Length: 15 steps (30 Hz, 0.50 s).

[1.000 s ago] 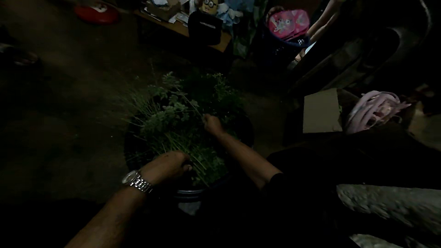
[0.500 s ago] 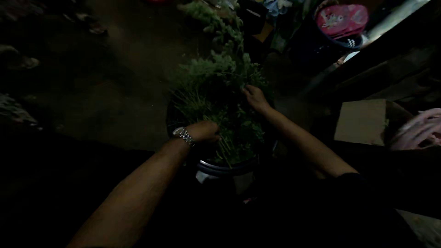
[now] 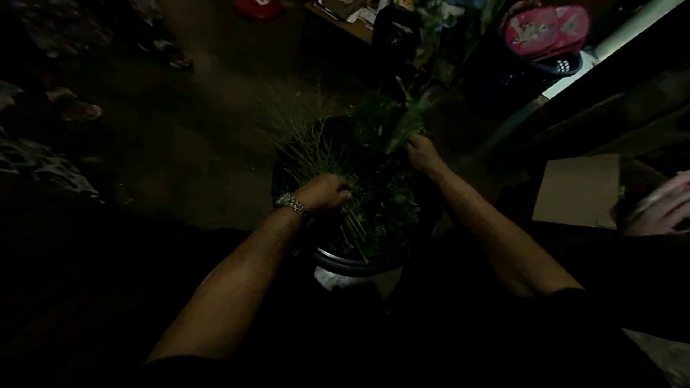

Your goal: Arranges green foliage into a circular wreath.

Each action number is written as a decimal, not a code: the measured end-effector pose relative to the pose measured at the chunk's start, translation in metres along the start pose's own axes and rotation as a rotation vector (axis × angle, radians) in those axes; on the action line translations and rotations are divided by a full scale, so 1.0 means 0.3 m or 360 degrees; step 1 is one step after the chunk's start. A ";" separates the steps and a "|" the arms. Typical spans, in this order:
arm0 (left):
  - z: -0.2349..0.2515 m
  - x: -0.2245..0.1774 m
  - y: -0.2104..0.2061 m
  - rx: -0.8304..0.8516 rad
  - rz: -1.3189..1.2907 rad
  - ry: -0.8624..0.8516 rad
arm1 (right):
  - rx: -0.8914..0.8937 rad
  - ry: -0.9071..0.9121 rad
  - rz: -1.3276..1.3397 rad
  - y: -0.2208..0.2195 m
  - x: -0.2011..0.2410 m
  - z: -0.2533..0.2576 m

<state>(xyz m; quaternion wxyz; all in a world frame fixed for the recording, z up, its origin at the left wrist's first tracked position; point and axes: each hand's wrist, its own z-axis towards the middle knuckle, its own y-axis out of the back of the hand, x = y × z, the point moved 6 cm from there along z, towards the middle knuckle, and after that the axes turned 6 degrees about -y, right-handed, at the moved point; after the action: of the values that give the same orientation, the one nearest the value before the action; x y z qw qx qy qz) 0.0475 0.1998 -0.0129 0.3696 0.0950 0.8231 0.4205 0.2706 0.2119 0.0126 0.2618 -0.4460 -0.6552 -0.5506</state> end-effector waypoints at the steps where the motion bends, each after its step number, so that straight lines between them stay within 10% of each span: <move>1: 0.006 0.000 0.012 -0.0108 -0.0046 -0.0014 | -0.0008 0.0022 0.0153 0.010 -0.003 0.004; 15: 0.018 -0.040 0.024 -0.0475 -0.0578 -0.0087 | 0.0467 0.0196 0.0559 -0.036 0.012 -0.024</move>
<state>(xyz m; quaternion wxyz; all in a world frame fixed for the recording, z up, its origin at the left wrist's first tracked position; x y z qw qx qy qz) 0.0586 0.2020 -0.0031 0.4714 -0.0988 0.7451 0.4614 0.2584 0.2062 0.0120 0.4551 -0.4760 -0.6233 -0.4217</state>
